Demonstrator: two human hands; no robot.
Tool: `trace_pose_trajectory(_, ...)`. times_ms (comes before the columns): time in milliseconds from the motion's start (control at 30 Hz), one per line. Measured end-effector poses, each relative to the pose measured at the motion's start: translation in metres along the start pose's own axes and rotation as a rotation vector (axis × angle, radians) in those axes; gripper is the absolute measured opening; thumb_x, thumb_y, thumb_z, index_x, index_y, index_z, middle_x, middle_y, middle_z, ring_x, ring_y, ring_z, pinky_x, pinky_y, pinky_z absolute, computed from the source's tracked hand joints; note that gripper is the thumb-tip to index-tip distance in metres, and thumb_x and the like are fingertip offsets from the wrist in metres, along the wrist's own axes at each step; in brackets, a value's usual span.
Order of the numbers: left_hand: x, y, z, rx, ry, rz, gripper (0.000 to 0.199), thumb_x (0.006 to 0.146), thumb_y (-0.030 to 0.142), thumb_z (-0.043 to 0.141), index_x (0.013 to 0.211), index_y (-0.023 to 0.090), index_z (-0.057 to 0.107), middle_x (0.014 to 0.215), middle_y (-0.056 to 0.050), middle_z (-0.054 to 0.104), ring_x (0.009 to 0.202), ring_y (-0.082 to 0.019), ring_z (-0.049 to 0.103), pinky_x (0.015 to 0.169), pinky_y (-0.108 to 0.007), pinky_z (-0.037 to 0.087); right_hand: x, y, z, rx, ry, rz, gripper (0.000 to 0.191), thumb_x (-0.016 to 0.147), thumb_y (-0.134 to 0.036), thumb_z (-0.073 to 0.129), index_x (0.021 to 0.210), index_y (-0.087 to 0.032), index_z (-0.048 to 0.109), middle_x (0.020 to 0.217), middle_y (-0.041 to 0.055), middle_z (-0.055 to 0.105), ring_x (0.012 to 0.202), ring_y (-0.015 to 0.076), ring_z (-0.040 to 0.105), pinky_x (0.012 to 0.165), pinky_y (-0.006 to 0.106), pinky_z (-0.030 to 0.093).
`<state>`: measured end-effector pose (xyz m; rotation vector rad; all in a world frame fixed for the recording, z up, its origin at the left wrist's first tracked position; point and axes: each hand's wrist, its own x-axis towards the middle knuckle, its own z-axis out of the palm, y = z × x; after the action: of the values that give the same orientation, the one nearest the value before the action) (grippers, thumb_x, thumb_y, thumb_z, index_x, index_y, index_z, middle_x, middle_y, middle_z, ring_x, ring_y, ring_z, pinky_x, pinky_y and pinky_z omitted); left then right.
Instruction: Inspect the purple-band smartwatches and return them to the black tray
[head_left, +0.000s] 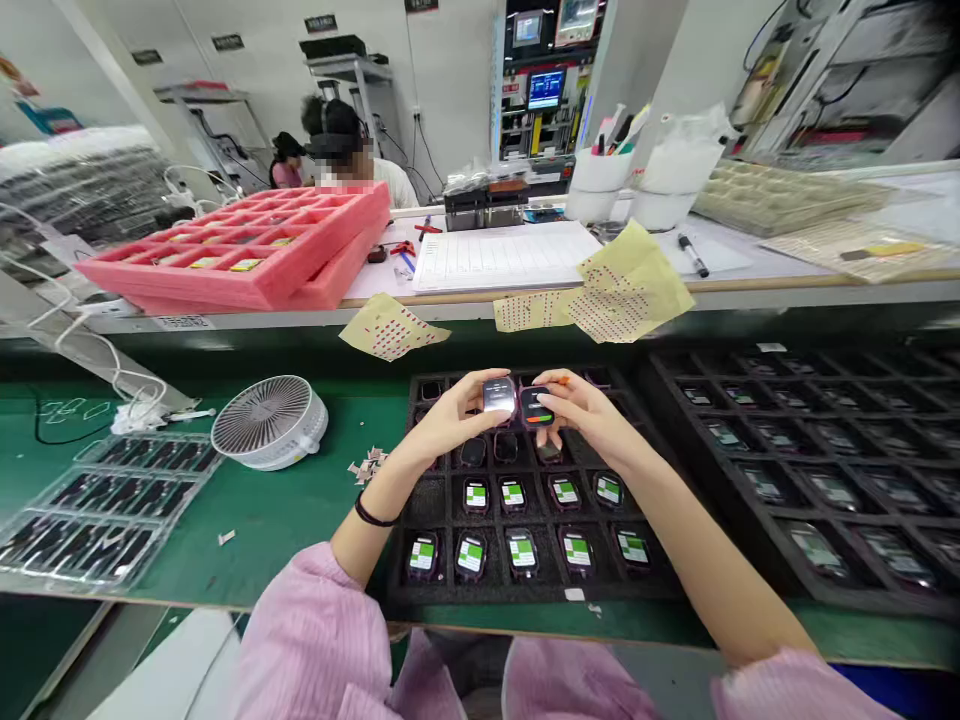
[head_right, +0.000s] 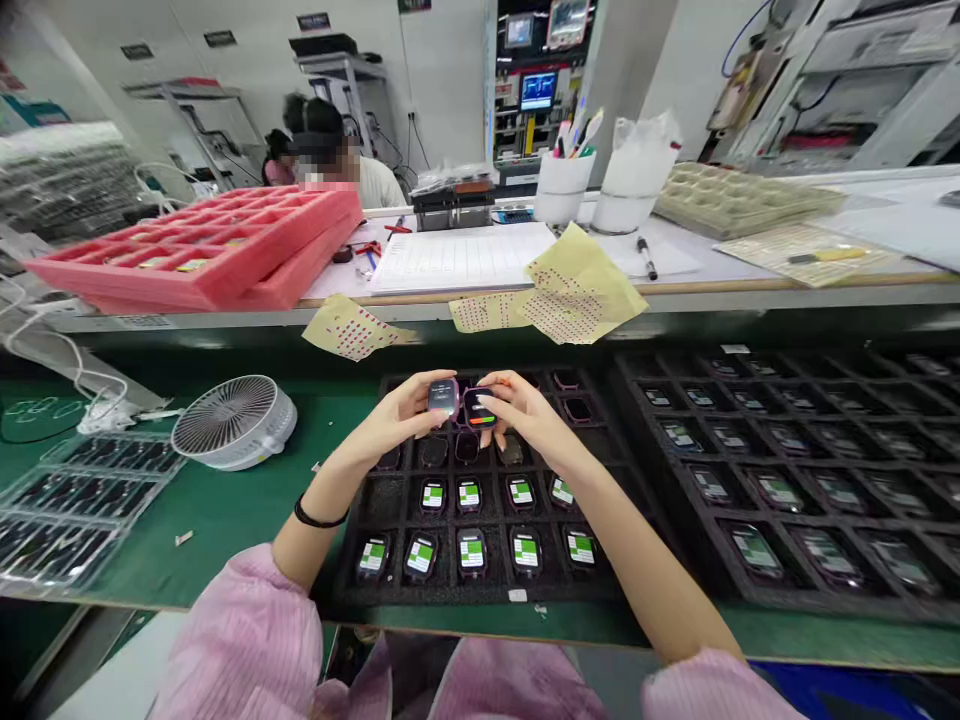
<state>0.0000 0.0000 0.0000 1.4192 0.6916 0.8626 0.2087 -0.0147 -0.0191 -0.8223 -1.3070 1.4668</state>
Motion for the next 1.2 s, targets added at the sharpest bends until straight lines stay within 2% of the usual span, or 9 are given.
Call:
trace_pose_trajectory(167, -0.003, 0.0, -0.006, -0.275, -0.159, 0.024, 0.069, 0.063, 0.028, 0.081, 0.128, 0.024, 0.058, 0.106, -0.008, 0.064, 0.073, -0.011, 0.054, 0.056, -0.02, 0.038, -0.003, -0.007, -0.003, 0.118, -0.07, 0.087, 0.029, 0.082, -0.037, 0.067, 0.101, -0.02, 0.053, 0.077, 0.0011, 0.067, 0.05, 0.0153, 0.066, 0.036, 0.021, 0.045)
trace_pose_trajectory(267, -0.007, -0.001, -0.009, -0.404, -0.229, 0.052, 0.074, 0.056, 0.034, 0.083, 0.126, 0.024, 0.06, 0.093, -0.007, 0.065, 0.058, -0.007, 0.047, 0.049, -0.021, 0.033, -0.004, -0.012, -0.003, 0.187, -0.135, 0.14, 0.031, 0.08, -0.038, 0.068, 0.1, -0.02, 0.053, 0.085, 0.0058, 0.07, 0.049, 0.016, 0.065, 0.032, 0.021, 0.041)
trace_pose_trajectory(333, -0.008, -0.001, -0.01, -0.385, -0.236, 0.068, 0.074, 0.056, 0.032, 0.083, 0.126, 0.024, 0.06, 0.095, -0.007, 0.065, 0.061, -0.009, 0.051, 0.053, -0.022, 0.038, -0.004, -0.013, -0.002, 0.193, -0.14, 0.143, 0.031, 0.08, -0.038, 0.067, 0.1, -0.02, 0.053, 0.088, 0.007, 0.07, 0.049, 0.0159, 0.065, 0.032, 0.021, 0.041)
trace_pose_trajectory(433, -0.008, 0.002, -0.008, -0.221, -0.19, 0.081, 0.067, 0.062, 0.023, 0.082, 0.125, 0.024, 0.061, 0.11, -0.008, 0.065, 0.089, -0.017, 0.061, 0.076, -0.027, 0.047, -0.005, -0.011, -0.001, 0.138, -0.091, 0.099, 0.027, 0.083, -0.035, 0.066, 0.101, -0.02, 0.053, 0.081, 0.0035, 0.068, 0.052, 0.0156, 0.065, 0.036, 0.022, 0.044)
trace_pose_trajectory(500, -0.007, 0.003, -0.005, -0.102, -0.143, 0.072, 0.062, 0.067, 0.019, 0.08, 0.126, 0.024, 0.059, 0.121, -0.008, 0.062, 0.107, -0.021, 0.058, 0.09, -0.03, 0.046, -0.004, -0.008, 0.0, 0.09, -0.054, 0.065, 0.026, 0.083, -0.034, 0.066, 0.102, -0.02, 0.053, 0.08, 0.0013, 0.066, 0.054, 0.0154, 0.066, 0.039, 0.022, 0.046)
trace_pose_trajectory(600, -0.004, 0.002, 0.0, 0.008, -0.085, 0.052, 0.06, 0.073, 0.022, 0.076, 0.129, 0.024, 0.055, 0.132, -0.009, 0.056, 0.115, -0.022, 0.055, 0.095, -0.033, 0.046, -0.004, -0.005, 0.0, 0.03, -0.027, 0.026, 0.028, 0.082, -0.036, 0.067, 0.102, -0.021, 0.053, 0.085, 0.0007, 0.064, 0.056, 0.0152, 0.067, 0.04, 0.022, 0.047)
trace_pose_trajectory(800, -0.002, -0.002, 0.003, 0.121, 0.026, 0.044, 0.047, 0.084, 0.033, 0.066, 0.128, 0.019, 0.053, 0.125, -0.01, 0.059, 0.104, -0.019, 0.059, 0.092, -0.032, 0.047, -0.002, -0.001, -0.001, -0.042, -0.027, -0.005, 0.031, 0.083, -0.039, 0.066, 0.103, -0.022, 0.05, 0.088, 0.001, 0.061, 0.057, 0.0149, 0.068, 0.041, 0.022, 0.047)
trace_pose_trajectory(1067, 0.001, -0.008, 0.002, 0.174, 0.05, 0.093, 0.049, 0.08, 0.035, 0.069, 0.124, 0.018, 0.054, 0.121, -0.009, 0.06, 0.104, -0.019, 0.058, 0.087, -0.028, 0.047, -0.002, 0.002, -0.001, -0.077, -0.059, -0.037, 0.036, 0.08, -0.033, 0.071, 0.104, -0.023, 0.047, 0.098, 0.003, 0.059, 0.063, 0.0145, 0.068, 0.041, 0.021, 0.046)
trace_pose_trajectory(1200, 0.001, -0.007, 0.003, 0.176, 0.066, 0.087, 0.044, 0.087, 0.041, 0.059, 0.125, 0.018, 0.054, 0.116, -0.009, 0.061, 0.089, -0.014, 0.057, 0.067, -0.022, 0.045, -0.001, 0.001, -0.002, -0.096, -0.089, -0.036, 0.036, 0.08, -0.032, 0.071, 0.106, -0.024, 0.046, 0.101, 0.0036, 0.057, 0.067, 0.0152, 0.068, 0.042, 0.021, 0.046)
